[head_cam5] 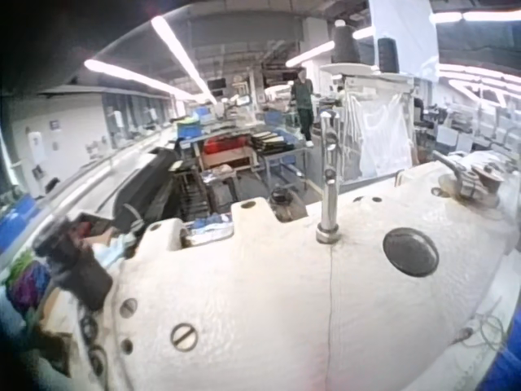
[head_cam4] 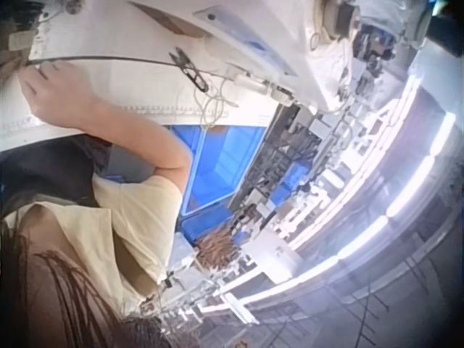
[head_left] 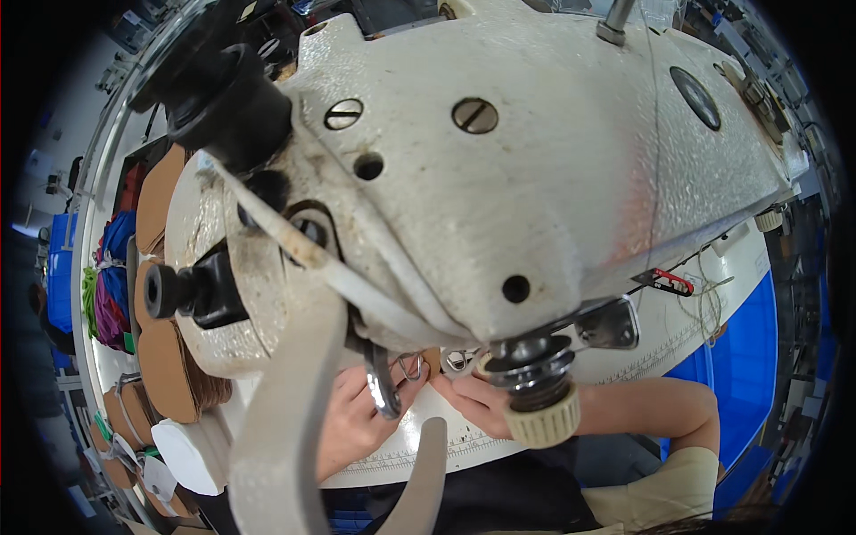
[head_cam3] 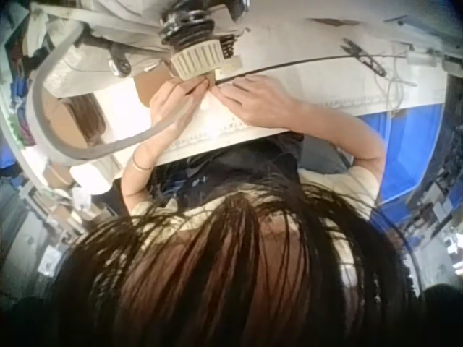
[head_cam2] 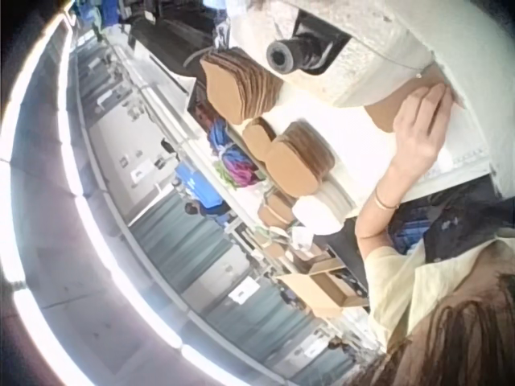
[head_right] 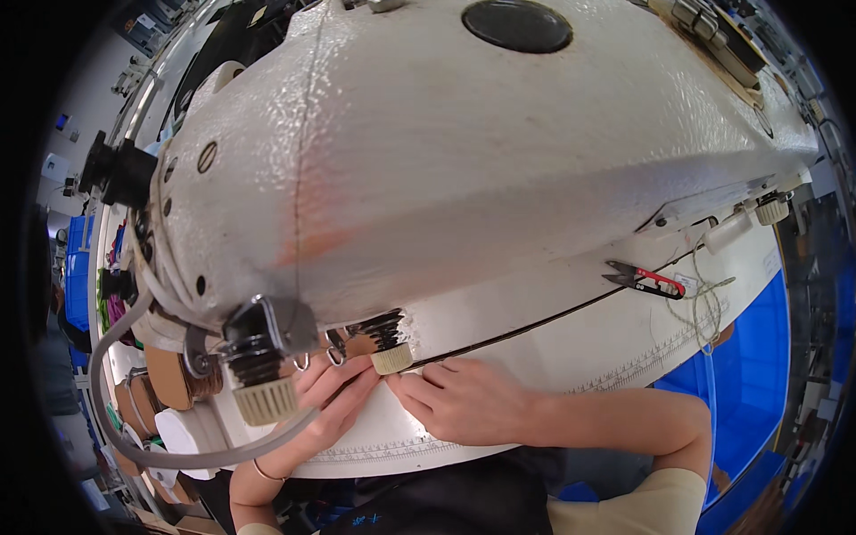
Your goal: The person aligns white fabric padding onto brown fabric pieces and stitches them together using a sewing machine.
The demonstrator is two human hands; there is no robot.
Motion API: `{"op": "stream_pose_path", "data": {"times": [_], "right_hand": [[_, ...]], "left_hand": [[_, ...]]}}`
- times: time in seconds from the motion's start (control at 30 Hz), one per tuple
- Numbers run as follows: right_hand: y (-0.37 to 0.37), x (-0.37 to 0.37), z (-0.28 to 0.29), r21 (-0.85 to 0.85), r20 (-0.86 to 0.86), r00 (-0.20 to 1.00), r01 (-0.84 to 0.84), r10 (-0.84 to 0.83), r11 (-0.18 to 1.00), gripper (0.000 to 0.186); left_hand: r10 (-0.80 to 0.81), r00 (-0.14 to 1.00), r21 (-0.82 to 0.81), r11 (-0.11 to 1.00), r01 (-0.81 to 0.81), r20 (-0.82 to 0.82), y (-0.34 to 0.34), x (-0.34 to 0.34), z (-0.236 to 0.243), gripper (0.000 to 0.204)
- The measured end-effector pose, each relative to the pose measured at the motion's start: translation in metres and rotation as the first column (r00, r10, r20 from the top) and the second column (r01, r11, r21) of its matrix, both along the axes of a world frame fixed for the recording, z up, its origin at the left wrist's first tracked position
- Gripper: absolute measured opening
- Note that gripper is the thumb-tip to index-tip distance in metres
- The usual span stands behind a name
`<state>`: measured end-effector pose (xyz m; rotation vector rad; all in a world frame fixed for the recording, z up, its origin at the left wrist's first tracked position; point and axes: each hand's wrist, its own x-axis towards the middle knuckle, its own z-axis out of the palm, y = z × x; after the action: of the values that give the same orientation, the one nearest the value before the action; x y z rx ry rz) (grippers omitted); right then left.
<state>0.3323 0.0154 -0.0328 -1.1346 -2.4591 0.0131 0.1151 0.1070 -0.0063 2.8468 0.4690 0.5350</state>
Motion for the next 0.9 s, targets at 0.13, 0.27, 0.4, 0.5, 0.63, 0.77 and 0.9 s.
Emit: {"op": "stream_pose_path", "data": {"times": [0.13,0.27,0.4,0.5,0.63,0.77,0.9], "right_hand": [[0.003,-0.001,-0.004,0.036,0.028,1.000,-0.016,0.015,0.999,0.041],[0.002,0.000,-0.004,0.003,0.048,0.999,-0.022,0.022,1.000,0.042],[0.000,0.002,0.002,-0.030,0.063,0.998,-0.012,0.014,0.999,0.043],[0.002,0.001,0.004,-0.040,0.041,0.999,-0.013,0.014,0.999,0.043],[0.005,0.003,0.004,0.023,-0.033,0.999,-0.028,0.029,0.999,0.042],[0.007,0.003,0.003,-0.121,-0.248,0.966,0.042,-0.071,0.992,0.038],[0.014,-0.001,0.004,-0.021,-0.207,0.977,0.041,-0.045,0.999,0.033]], "left_hand": [[-0.017,0.996,-0.004,1.000,0.017,0.083,0.004,0.004,-0.006,0.033],[-0.026,0.996,-0.061,0.998,0.031,0.089,0.005,0.004,-0.007,0.032],[-0.032,0.996,-0.091,0.995,0.039,0.085,0.005,0.005,-0.006,0.031],[-0.022,0.997,-0.073,0.997,0.028,0.073,0.004,0.002,-0.008,0.030],[0.040,0.999,-0.111,0.993,-0.038,0.020,0.001,-0.003,-0.012,0.028],[0.166,0.969,-0.322,0.921,-0.219,-0.183,0.000,-0.006,-0.012,0.027],[-0.028,0.996,-0.171,0.985,0.014,-0.080,0.015,-0.034,0.005,0.033]]}}
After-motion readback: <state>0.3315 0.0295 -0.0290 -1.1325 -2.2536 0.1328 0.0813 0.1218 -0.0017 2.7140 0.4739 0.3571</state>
